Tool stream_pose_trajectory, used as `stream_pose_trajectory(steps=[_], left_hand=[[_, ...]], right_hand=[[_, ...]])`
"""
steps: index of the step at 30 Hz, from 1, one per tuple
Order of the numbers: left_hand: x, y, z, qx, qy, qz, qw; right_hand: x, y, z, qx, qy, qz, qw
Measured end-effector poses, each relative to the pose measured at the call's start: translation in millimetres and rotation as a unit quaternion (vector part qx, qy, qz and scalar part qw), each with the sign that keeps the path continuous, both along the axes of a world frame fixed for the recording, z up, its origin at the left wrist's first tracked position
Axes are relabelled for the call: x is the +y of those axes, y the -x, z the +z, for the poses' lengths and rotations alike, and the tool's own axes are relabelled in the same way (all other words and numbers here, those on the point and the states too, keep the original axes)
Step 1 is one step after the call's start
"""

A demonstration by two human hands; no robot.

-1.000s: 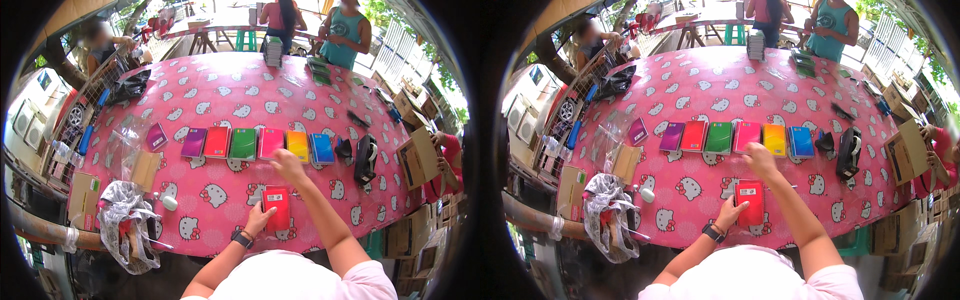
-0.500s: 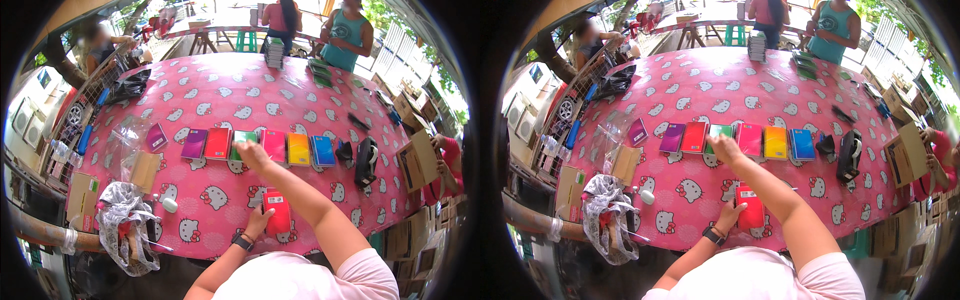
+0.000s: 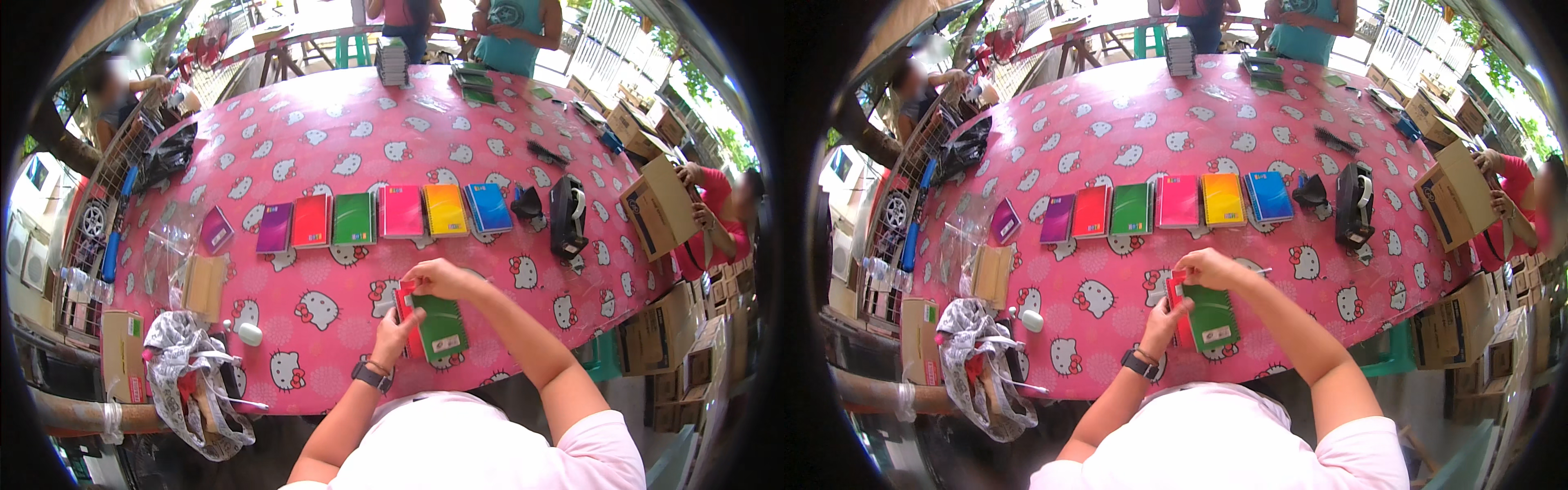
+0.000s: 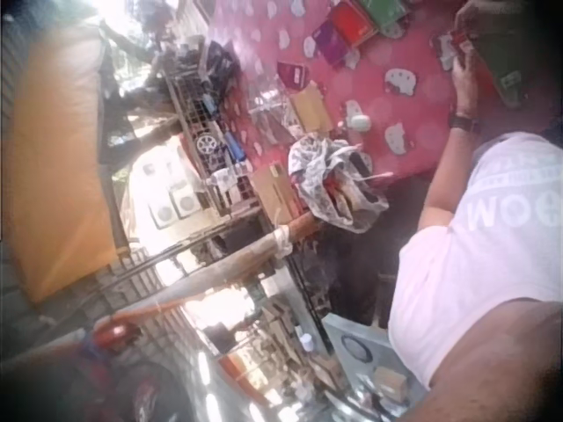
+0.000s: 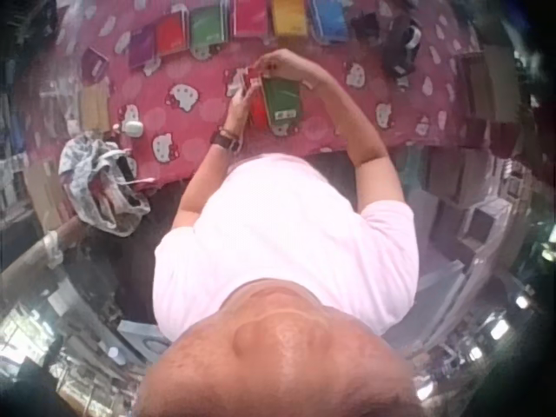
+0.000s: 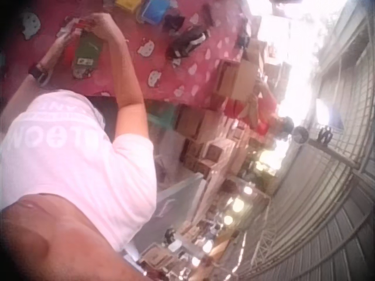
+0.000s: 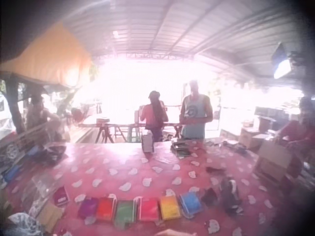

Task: The person wraps colorful notebooks in clear plastic sleeves at a table. They pick up each notebook, slide it into a sleeve, and place the wrapped item on the table. The person repeats this process for several notebooks of different colors.

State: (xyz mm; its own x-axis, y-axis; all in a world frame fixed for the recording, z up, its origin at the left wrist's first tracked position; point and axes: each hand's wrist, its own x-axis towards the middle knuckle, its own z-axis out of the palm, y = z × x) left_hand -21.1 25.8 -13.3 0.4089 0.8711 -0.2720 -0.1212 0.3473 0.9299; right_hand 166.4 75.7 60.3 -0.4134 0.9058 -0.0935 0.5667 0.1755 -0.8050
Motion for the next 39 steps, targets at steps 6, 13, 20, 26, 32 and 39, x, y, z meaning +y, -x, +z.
stream_pose_trajectory(steps=[6, 13, 20, 26, 32, 39], left_hand=[[-1, 4, 8, 0.055, -0.026, -0.004, 0.998], [-5, 5, 15, 0.068, -0.022, -0.002, 0.997], [-4, 4, 6, 0.065, -0.039, 0.005, 0.997], [1, 7, 1, 0.027, -0.019, -0.01, 0.999], [1, 7, 2, -0.026, -0.006, -0.023, 0.999], [-1, 6, 11, 0.037, -0.012, -0.038, 0.999]], right_hand=[[72, 11, -8, -0.167, -0.291, -0.166, 0.927], [110, 41, -11, -0.412, -0.195, -0.052, 0.889], [100, 41, -26, -0.379, -0.227, -0.142, 0.886], [110, 63, -15, -0.407, -0.19, -0.166, 0.878], [124, 54, 8, -0.348, -0.066, -0.188, 0.916], [125, 61, -3, -0.392, -0.071, -0.178, 0.9]])
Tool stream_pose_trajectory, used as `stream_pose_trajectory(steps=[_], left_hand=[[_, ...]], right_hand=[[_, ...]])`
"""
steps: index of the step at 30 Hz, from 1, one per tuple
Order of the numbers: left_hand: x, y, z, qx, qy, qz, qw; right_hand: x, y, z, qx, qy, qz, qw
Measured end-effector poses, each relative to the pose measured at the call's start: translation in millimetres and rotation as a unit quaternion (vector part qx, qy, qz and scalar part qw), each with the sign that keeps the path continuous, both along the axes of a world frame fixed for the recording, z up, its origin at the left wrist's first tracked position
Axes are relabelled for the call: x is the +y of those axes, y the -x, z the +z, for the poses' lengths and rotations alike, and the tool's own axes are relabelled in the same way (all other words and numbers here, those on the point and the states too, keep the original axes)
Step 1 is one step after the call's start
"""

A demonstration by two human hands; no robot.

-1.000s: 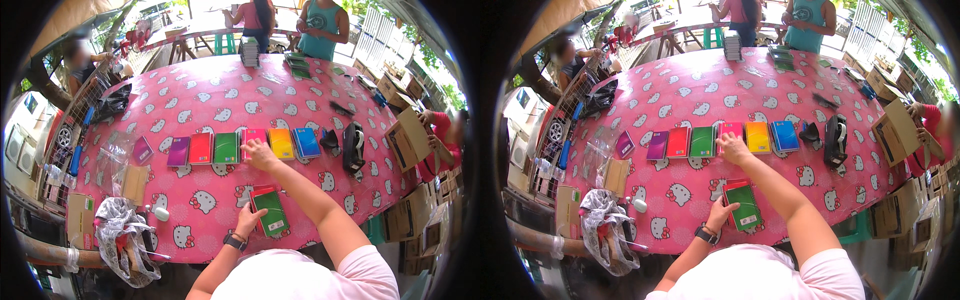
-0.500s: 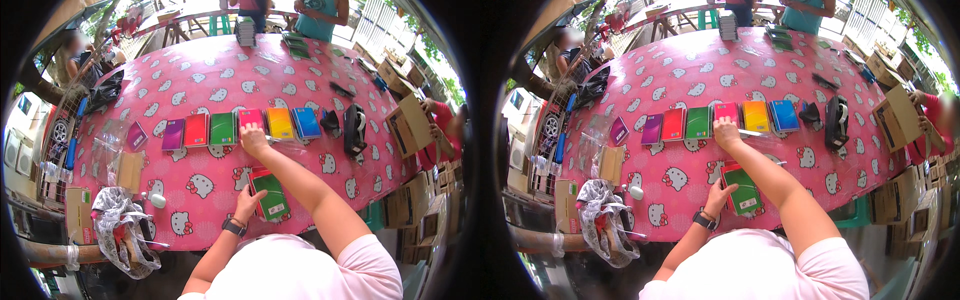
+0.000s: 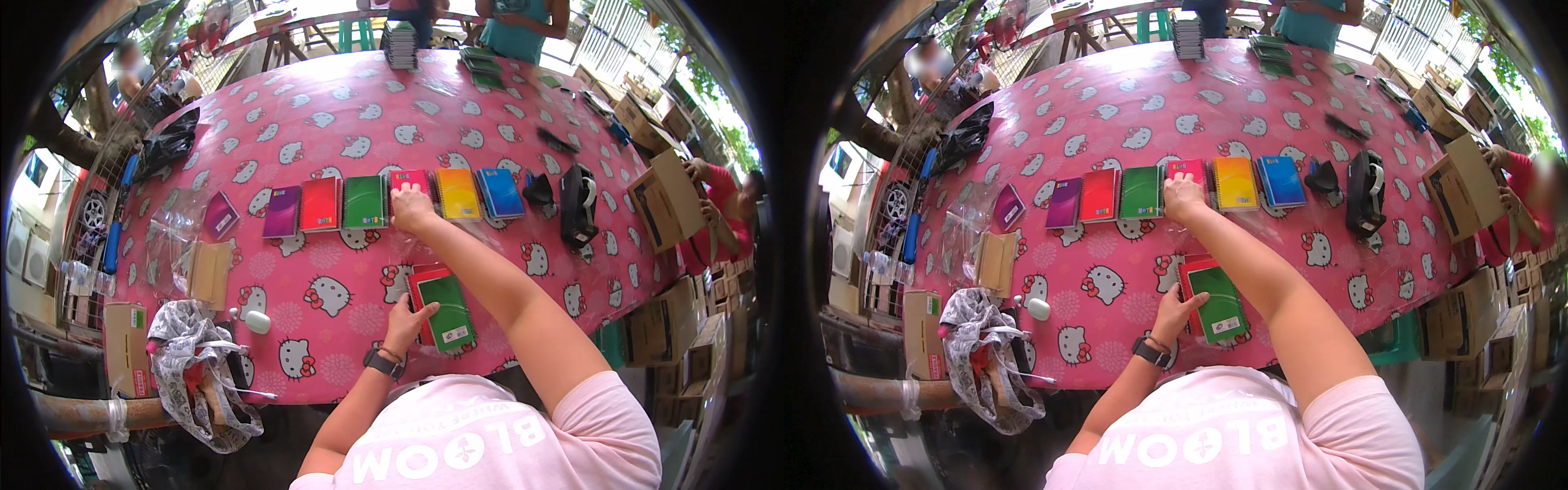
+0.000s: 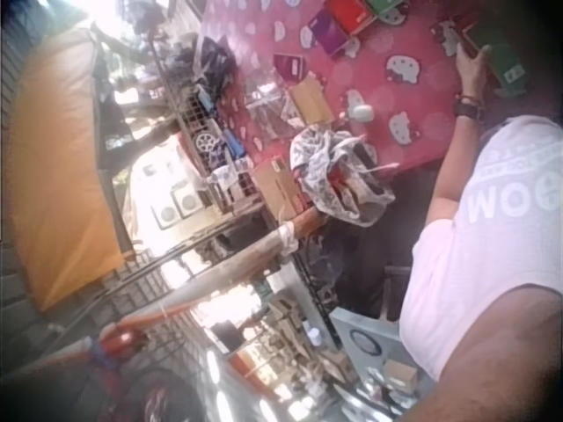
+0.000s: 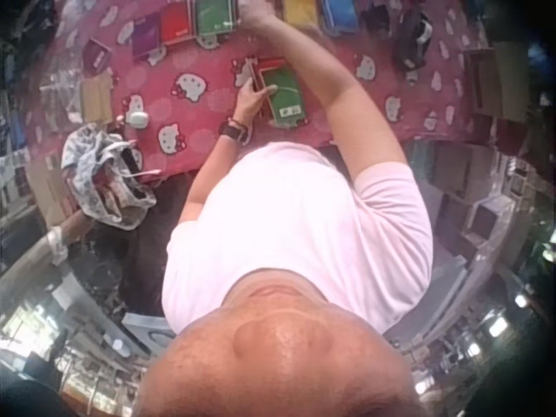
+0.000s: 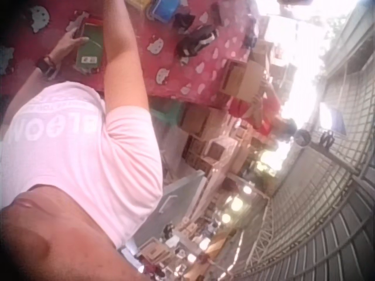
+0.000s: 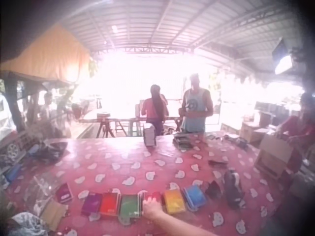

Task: The person wraps colorful notebooks in clear plastic sleeves at a table. They pick up each notebook, slide it into a sleeve, and place the wrapped item on the table. The person repeats this process for several notebooks of different colors.

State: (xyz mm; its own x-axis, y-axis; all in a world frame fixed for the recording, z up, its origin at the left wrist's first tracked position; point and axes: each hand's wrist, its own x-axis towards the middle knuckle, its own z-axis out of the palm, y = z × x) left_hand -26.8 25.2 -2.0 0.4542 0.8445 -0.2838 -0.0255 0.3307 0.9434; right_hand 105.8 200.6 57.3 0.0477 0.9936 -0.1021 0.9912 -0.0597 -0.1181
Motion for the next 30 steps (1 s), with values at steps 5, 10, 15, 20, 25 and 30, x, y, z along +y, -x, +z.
stream_pose_trajectory(steps=[5, 10, 15, 20, 25, 30], left_hand=[[3, 1, -9, 0.011, -0.008, 0.002, 1.0], [1, 0, -12, -0.008, -0.008, 0.03, 0.999], [1, 0, -13, -0.016, -0.007, 0.041, 0.999], [-2, -4, -17, 0.019, -0.045, 0.026, 0.998], [1, 3, -3, 0.018, -0.041, 0.024, 0.999], [1, -2, -10, 0.022, -0.039, 0.079, 0.996]], right_hand=[[-15, 10, -1, -0.016, -0.008, -0.029, 0.999], [-2, 2, 0, 0.004, -0.076, -0.085, 0.993], [4, -11, 1, 0.063, -0.084, -0.087, 0.991], [22, -48, 21, 0.286, -0.217, -0.194, 0.913], [-38, -71, 79, 0.649, -0.248, -0.094, 0.713], [-188, -50, 56, 0.736, -0.132, -0.199, 0.634]])
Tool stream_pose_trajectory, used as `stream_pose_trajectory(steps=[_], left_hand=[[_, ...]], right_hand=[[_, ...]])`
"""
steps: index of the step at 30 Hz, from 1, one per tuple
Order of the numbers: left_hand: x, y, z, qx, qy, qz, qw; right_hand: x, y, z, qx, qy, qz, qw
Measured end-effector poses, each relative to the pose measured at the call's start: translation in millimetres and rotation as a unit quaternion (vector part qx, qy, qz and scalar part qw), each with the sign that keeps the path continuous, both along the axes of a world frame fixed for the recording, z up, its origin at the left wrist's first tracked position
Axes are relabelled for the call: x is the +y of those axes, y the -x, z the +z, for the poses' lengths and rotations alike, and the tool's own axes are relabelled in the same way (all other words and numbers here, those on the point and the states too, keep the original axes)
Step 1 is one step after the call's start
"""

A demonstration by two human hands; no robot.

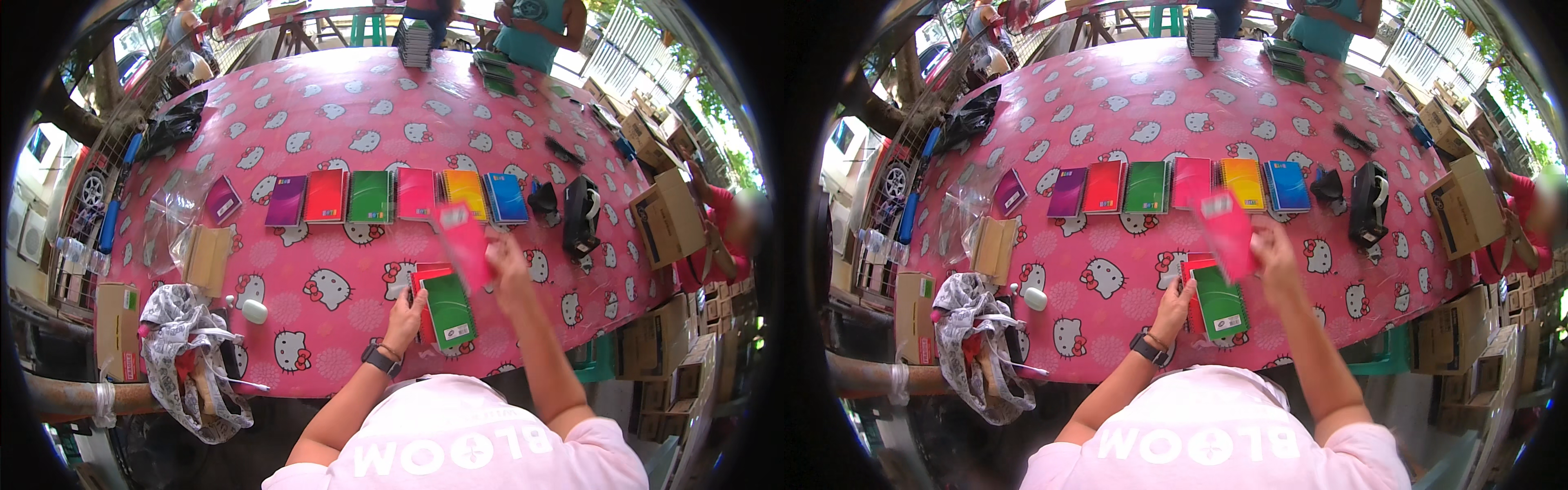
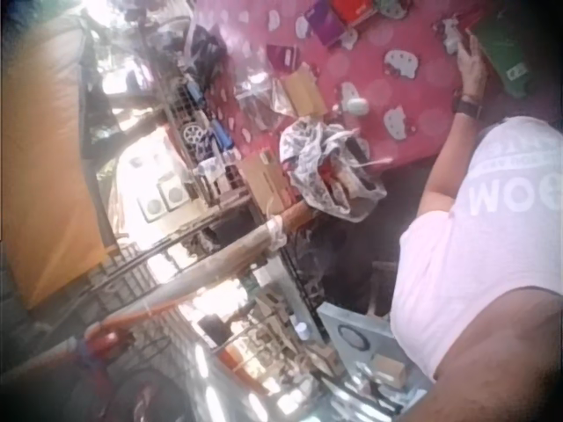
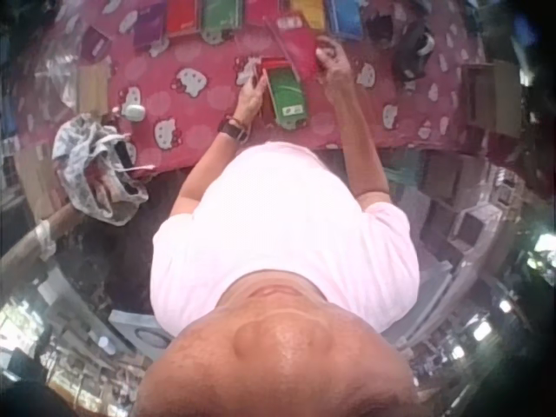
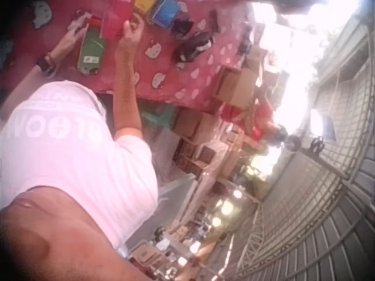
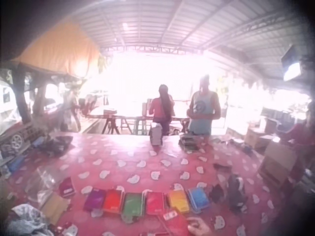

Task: The person wraps colorful notebooks in clear plastic sleeves at a table. They pick up each notebook, slide it into a sleeve, and place the wrapped item on the table. The person repeats this process for several notebooks of different colors.

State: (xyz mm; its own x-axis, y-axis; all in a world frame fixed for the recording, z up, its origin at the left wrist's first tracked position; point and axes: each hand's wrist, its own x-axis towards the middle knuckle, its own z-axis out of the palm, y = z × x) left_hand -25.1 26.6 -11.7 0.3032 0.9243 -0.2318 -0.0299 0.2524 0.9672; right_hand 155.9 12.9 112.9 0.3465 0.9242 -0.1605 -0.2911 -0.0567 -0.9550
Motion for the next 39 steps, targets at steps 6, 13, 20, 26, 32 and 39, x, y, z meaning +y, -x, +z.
stream_pose_trajectory(steps=[6, 13, 20, 26, 32, 39], left_hand=[[-18, -7, 32, 0.043, -0.048, -0.037, 0.997], [-25, -9, 47, -0.048, -0.289, -0.118, 0.949], [-26, -17, 43, -0.072, -0.206, -0.125, 0.968], [-20, -15, 14, -0.035, -0.17, -0.122, 0.977], [-17, -13, 33, -0.01, -0.35, -0.063, 0.935], [-16, -6, 22, 0.058, -0.429, -0.111, 0.895]], right_hand=[[-70, 8, -80, -0.388, 0.07, 0.078, 0.916], [-61, -17, -54, -0.041, -0.046, 0.186, 0.981], [-53, -1, -91, -0.042, -0.077, 0.142, 0.986], [-46, -4, -89, -0.092, 0.003, 0.167, 0.982], [-53, -15, -67, -0.089, -0.085, 0.222, 0.967], [-60, -13, -65, -0.249, -0.097, 0.233, 0.935]])
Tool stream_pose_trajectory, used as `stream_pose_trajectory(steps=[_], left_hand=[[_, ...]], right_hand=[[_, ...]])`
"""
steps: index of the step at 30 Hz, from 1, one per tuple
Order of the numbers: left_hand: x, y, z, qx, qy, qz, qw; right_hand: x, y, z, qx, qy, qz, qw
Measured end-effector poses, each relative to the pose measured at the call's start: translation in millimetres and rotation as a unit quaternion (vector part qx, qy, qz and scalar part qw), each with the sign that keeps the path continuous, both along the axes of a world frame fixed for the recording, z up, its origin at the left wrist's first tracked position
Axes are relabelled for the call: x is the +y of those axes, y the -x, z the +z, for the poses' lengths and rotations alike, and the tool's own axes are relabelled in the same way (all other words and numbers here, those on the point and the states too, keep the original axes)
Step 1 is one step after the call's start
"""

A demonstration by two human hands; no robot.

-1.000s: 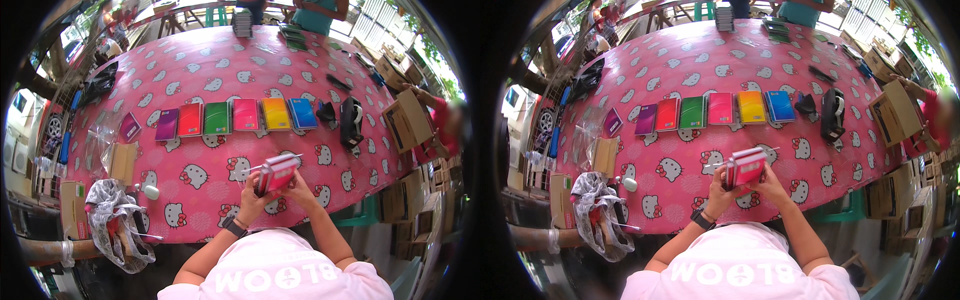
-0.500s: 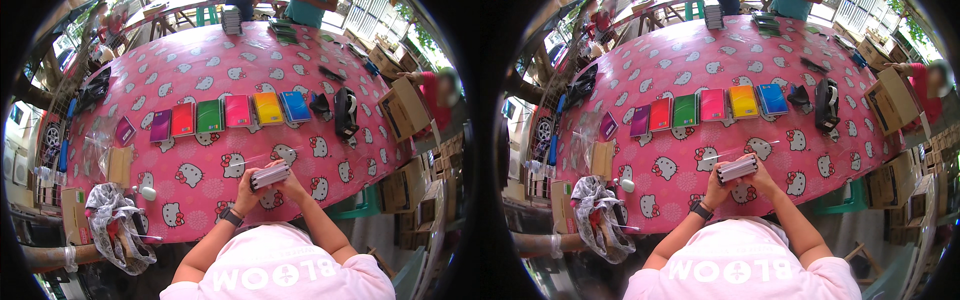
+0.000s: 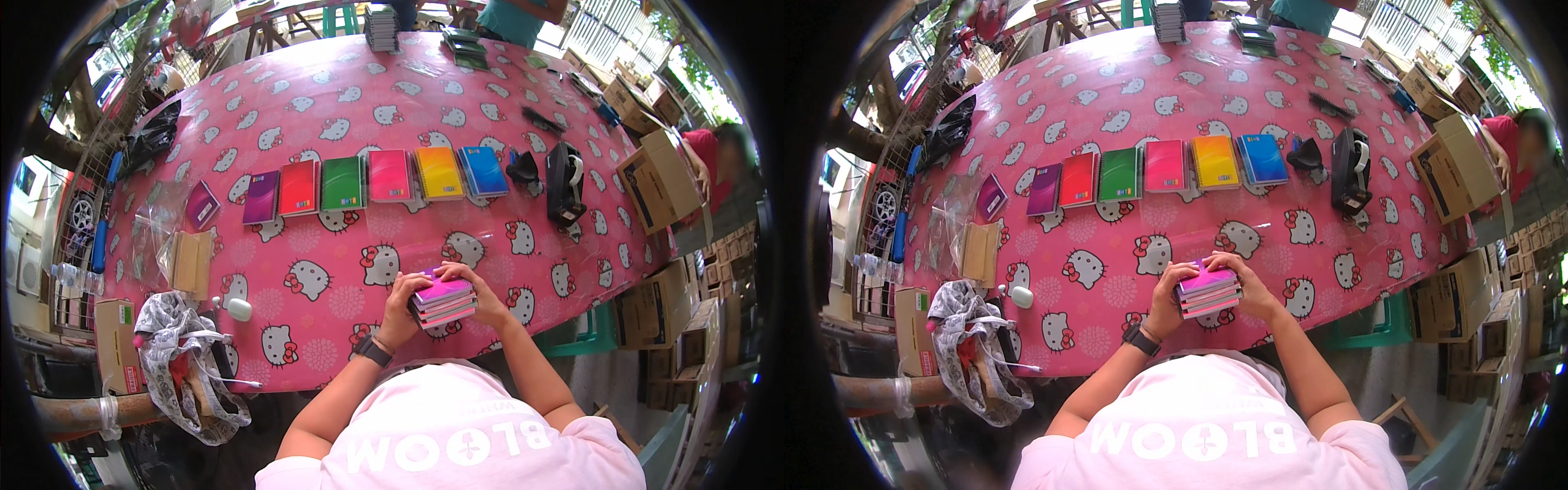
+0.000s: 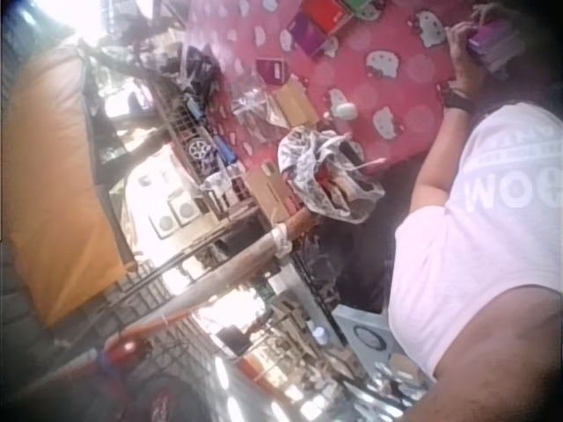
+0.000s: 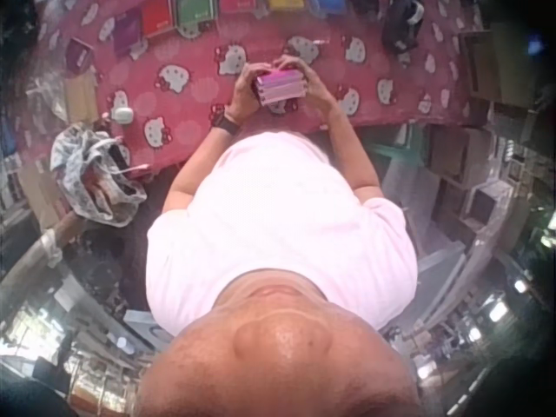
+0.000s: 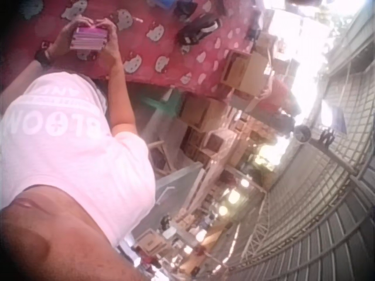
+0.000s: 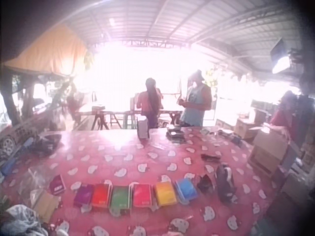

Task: The person wraps colorful notebooks in clear plastic sleeves at a table. They pick up each notebook, slide it into a sleeve, and place the wrapped item on the table. The person repeats this process for several notebooks of different colors.

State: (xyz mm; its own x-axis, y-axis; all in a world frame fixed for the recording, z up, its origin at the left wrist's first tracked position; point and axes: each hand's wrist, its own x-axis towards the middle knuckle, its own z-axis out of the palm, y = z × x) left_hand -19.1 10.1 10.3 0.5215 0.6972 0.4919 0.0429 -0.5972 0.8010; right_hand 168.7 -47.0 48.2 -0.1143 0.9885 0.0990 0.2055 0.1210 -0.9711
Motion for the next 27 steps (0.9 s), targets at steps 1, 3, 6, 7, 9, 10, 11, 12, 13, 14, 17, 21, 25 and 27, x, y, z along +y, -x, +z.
stream_pose_trajectory(steps=[1, 3, 6, 7, 9, 10, 11, 12, 13, 14, 17, 21, 25, 27], left_hand=[[2, -1, 2, -0.007, 0.037, -0.001, 0.999], [3, -4, 6, -0.022, 0.112, -0.004, 0.993], [3, -7, -6, -0.08, 0.225, -0.008, 0.971], [6, -8, -8, -0.089, 0.25, -0.008, 0.964], [10, -7, 6, -0.059, 0.197, 0.011, 0.979], [11, -8, 10, -0.067, 0.204, 0.015, 0.976], [13, -8, 11, -0.076, 0.212, 0.021, 0.974], [17, -9, 0, -0.099, 0.258, 0.026, 0.961], [19, -14, -1, -0.094, 0.312, 0.014, 0.945], [22, -16, -2, -0.087, 0.367, 0.005, 0.926], [30, -7, -9, 0.019, 0.409, 0.06, 0.911], [30, -5, -11, 0.056, 0.426, 0.082, 0.899], [25, -4, -2, 0.051, 0.439, 0.078, 0.894], [28, -3, -5, 0.047, 0.443, 0.067, 0.893]], right_hand=[[1, 1, -1, 0.073, 0.026, -0.005, 0.997], [6, -1, 2, 0.134, 0.08, -0.021, 0.987], [16, -5, 14, 0.11, 0.169, -0.007, 0.98], [24, -13, 16, 0.051, 0.16, 0.038, 0.985], [42, -40, 21, -0.067, 0.145, 0.124, 0.979], [56, -57, 22, -0.111, 0.103, 0.121, 0.981], [74, -65, 29, -0.043, 0.114, 0.062, 0.991], [93, -72, 38, 0.025, 0.124, 0.003, 0.992], [118, -89, 27, -0.061, 0.118, -0.119, 0.984], [144, -103, 8, -0.144, 0.113, -0.237, 0.954], [200, -82, 7, -0.356, 0.179, -0.337, 0.853], [237, -62, 15, -0.429, 0.298, -0.336, 0.784], [257, -72, 19, -0.386, 0.348, -0.349, 0.78], [264, -66, 19, -0.391, 0.317, -0.427, 0.751]])
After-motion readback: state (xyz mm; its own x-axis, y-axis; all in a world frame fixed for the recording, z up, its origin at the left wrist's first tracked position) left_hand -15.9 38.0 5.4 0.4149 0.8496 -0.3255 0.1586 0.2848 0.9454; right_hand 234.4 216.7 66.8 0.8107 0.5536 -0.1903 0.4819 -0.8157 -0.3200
